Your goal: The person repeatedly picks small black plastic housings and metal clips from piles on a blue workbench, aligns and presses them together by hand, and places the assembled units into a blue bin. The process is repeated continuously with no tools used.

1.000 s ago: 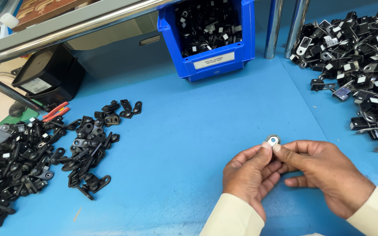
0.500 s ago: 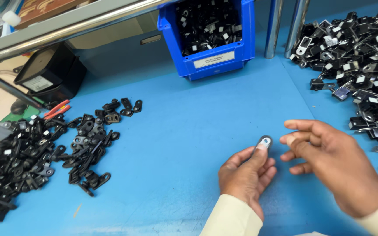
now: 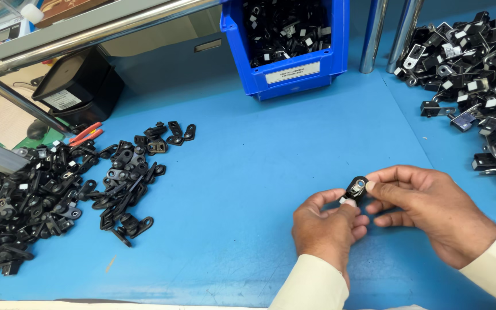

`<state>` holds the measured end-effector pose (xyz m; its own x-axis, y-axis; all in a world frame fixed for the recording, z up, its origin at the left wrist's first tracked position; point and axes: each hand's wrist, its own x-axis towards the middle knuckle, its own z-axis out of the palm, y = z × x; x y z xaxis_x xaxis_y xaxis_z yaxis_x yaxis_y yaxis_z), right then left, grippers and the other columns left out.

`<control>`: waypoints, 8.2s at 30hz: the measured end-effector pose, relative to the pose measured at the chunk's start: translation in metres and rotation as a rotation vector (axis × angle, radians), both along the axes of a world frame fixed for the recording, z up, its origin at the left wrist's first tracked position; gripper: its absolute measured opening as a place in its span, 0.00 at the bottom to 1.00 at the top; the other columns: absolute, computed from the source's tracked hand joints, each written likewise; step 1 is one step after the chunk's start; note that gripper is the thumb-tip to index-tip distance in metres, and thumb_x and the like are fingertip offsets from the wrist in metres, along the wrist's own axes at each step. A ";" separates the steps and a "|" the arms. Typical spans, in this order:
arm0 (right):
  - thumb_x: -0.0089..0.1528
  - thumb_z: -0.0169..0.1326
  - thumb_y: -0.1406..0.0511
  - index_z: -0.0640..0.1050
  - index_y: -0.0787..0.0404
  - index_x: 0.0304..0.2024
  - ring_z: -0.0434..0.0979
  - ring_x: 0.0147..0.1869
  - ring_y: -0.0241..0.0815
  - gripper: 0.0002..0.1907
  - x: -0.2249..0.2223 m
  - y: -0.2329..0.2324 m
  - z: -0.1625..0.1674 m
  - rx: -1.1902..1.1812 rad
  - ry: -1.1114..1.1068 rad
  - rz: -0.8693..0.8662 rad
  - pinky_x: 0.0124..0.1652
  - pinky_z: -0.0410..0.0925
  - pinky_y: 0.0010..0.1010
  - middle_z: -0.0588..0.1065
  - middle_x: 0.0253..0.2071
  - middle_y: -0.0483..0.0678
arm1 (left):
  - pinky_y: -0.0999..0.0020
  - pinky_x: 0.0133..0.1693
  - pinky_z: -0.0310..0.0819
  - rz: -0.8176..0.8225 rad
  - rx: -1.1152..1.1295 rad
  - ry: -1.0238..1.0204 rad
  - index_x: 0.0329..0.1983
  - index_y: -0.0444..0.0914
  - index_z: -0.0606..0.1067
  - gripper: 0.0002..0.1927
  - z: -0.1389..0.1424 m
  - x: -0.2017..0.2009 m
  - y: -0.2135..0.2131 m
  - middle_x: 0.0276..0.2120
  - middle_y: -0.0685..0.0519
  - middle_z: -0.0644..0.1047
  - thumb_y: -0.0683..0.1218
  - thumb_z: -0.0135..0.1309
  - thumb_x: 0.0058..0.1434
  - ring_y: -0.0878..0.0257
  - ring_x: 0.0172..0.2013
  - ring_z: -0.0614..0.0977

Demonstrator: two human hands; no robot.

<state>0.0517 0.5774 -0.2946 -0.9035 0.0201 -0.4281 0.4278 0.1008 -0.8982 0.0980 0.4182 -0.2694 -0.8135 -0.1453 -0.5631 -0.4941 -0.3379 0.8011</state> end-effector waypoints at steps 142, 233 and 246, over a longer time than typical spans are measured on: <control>0.58 0.59 0.72 0.82 0.72 0.43 0.81 0.37 0.44 0.11 -0.029 -0.190 0.007 -0.022 0.084 -0.251 0.41 0.75 0.35 0.82 0.37 0.56 | 0.63 0.37 0.79 -0.315 -0.699 0.288 0.48 0.34 0.70 0.13 0.002 -0.048 -0.153 0.35 0.47 0.79 0.32 0.50 0.61 0.58 0.36 0.84; 0.68 0.56 0.65 0.81 0.70 0.50 0.80 0.47 0.46 0.13 0.013 -0.140 -0.020 -0.091 -0.124 -0.117 0.45 0.72 0.39 0.82 0.43 0.58 | 0.75 0.34 0.80 -0.103 0.083 0.029 0.57 0.45 0.76 0.23 0.007 -0.030 -0.141 0.33 0.55 0.77 0.33 0.52 0.60 0.69 0.28 0.80; 0.62 0.62 0.63 0.86 0.59 0.46 0.85 0.31 0.36 0.12 0.006 -0.142 0.002 0.640 0.403 -0.070 0.32 0.74 0.26 0.83 0.33 0.47 | 0.73 0.34 0.76 -0.088 0.027 0.070 0.48 0.43 0.71 0.17 0.015 -0.033 -0.124 0.33 0.54 0.78 0.38 0.61 0.59 0.69 0.31 0.80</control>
<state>0.0575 0.4356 -0.2928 -0.9749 0.2169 0.0496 0.1036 0.6396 -0.7617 0.0648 0.2941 -0.2546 -0.8597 -0.0572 -0.5075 -0.4663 -0.3174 0.8257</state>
